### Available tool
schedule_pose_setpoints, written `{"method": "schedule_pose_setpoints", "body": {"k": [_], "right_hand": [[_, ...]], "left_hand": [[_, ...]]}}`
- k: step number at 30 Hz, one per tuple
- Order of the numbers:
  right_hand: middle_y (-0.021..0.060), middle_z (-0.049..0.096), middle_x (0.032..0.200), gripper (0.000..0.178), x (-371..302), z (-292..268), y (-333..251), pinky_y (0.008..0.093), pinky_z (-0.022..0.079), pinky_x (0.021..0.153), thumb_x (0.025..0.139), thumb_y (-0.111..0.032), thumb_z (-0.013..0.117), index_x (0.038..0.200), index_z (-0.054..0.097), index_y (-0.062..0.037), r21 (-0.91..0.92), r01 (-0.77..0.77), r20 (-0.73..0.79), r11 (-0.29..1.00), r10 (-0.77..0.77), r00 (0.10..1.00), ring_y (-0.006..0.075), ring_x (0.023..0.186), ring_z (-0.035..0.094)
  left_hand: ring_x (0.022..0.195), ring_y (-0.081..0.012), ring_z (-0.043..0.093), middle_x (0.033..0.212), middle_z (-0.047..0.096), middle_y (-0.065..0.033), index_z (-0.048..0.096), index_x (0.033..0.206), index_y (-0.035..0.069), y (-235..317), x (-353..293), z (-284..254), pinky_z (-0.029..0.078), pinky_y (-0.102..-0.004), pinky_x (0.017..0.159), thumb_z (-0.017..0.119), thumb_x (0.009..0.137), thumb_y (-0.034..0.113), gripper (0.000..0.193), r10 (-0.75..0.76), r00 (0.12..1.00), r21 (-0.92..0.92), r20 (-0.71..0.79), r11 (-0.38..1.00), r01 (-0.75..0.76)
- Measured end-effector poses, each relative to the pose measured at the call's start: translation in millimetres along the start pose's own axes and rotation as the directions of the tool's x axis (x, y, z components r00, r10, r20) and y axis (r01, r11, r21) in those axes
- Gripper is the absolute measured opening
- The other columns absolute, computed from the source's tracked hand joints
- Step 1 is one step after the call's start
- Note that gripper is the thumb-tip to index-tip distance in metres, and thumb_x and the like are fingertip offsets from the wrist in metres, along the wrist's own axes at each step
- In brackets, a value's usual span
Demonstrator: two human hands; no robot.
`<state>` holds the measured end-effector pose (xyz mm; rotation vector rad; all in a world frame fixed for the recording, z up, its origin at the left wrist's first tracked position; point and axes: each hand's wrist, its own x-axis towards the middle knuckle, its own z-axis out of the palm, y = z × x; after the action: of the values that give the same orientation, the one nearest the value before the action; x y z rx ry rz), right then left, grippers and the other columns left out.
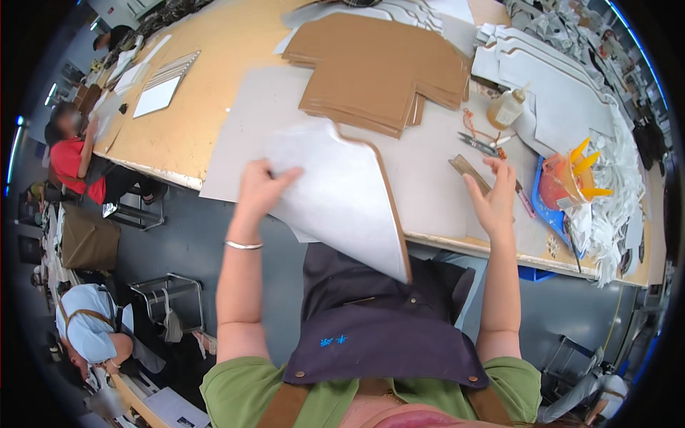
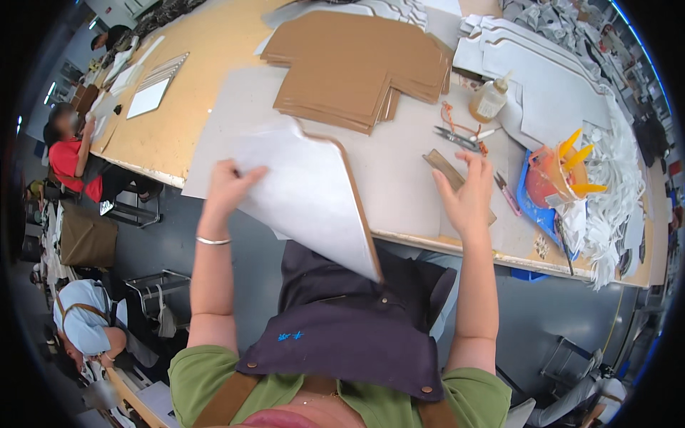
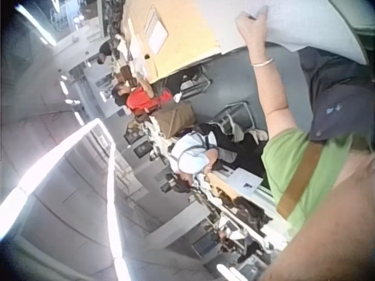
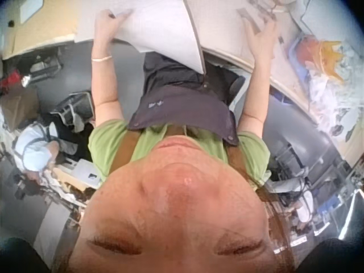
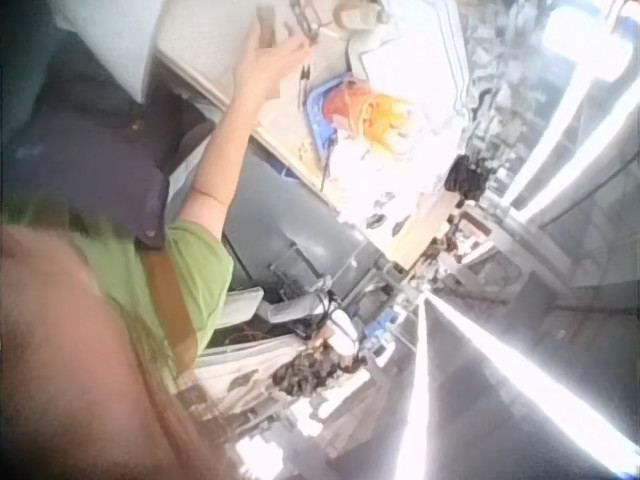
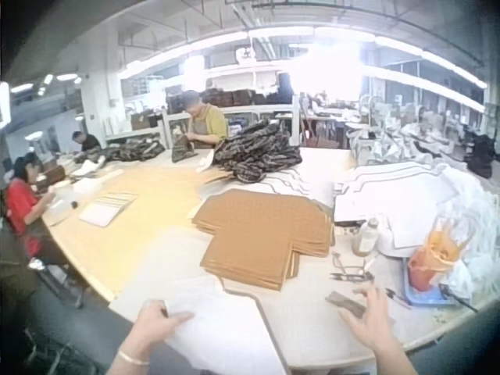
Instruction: The recorder joins leather and stiffener components using pliers, a wooden block for pressing, and adhesive applied with a brush.
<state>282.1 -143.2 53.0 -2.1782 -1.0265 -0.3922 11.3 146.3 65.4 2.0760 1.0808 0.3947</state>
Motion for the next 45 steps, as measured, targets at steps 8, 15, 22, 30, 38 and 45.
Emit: {"method": "schedule_pose_setpoints", "body": {"k": [8,15,22,30,38,45], "right_hand": [[0.0106,0.051,0.105,0.03,-35.3,-0.3,-24.3,0.0318,0.045,0.081,0.082,-0.015,0.064,0.107,0.051,-0.0048,0.53,-0.324,0.397,0.783,0.109,0.912,0.02,0.094,0.053],[0.0127,0.054,0.116,0.052,-27.8,-7.4,-73.6,0.0326,0.048,0.079,0.093,-0.04,0.049,0.131,0.036,-0.0077,0.659,-0.725,0.702,-0.2,-0.182,0.689,0.0183,0.099,0.056],[0.0177,0.054,0.114,0.063,-35.1,19.0,-32.2,0.0343,0.049,0.08,0.087,-0.028,0.061,0.137,0.028,-0.0075,0.575,-0.79,0.716,0.215,0.335,0.612,0.0212,0.097,0.059],[0.0103,0.06,0.1,0.048,-57.1,42.6,-29.5,0.0274,0.047,0.082,0.077,-0.002,0.067,0.121,0.047,-0.0022,0.63,-0.302,0.365,0.716,0.071,0.928,0.0155,0.095,0.058],[0.0055,0.058,0.096,0.022,-54.2,28.9,-34.1,0.026,0.047,0.079,0.073,0.007,0.067,0.091,0.062,-0.0027,0.642,-0.575,0.587,0.506,0.157,0.794,0.0137,0.091,0.057],[0.005,0.055,0.09,0.018,-18.9,4.9,-57.5,0.0261,0.045,0.075,0.069,0.004,0.07,0.083,0.065,-0.0058,0.52,-0.174,0.479,0.837,-0.117,0.87,0.0167,0.088,0.056]], "left_hand": [[0.075,-0.0072,0.058,0.086,0.067,-0.0054,0.067,0.089,-0.005,158.3,-43.0,-139.4,0.045,-0.019,0.069,0.073,0.078,0.01,0.019,0.546,0.285,0.315,-0.788,0.754,-0.576],[0.058,-0.0202,0.052,0.068,0.05,-0.0028,0.058,0.075,0.012,153.9,-104.0,-0.7,0.039,-0.0322,0.053,0.057,0.054,0.002,0.023,0.801,0.576,0.577,-0.166,0.552,-0.601],[0.091,-0.0291,0.059,0.098,0.062,-0.0112,0.057,0.111,0.006,105.8,-103.5,69.6,0.047,-0.0378,0.08,0.071,0.072,0.03,0.048,0.591,0.706,0.1,0.39,0.735,-0.67],[0.102,-0.0292,0.056,0.105,0.062,-0.0133,0.056,0.117,0.008,-13.2,60.7,-10.0,0.04,-0.0397,0.092,0.072,0.069,0.043,0.062,0.239,0.917,0.545,-0.32,0.838,-0.028],[0.085,-0.0242,0.061,0.091,0.065,-0.0105,0.06,0.107,0.01,-53.9,76.2,-2.8,0.045,-0.0341,0.084,0.083,0.056,0.034,0.061,0.059,0.997,0.331,-0.051,0.943,-0.039],[0.079,-0.0164,0.064,0.091,0.067,-0.0115,0.063,0.103,0.002,-38.5,85.2,-28.2,0.049,-0.0289,0.072,0.081,0.061,0.02,0.049,-0.109,0.969,0.127,0.222,0.989,0.082]]}}
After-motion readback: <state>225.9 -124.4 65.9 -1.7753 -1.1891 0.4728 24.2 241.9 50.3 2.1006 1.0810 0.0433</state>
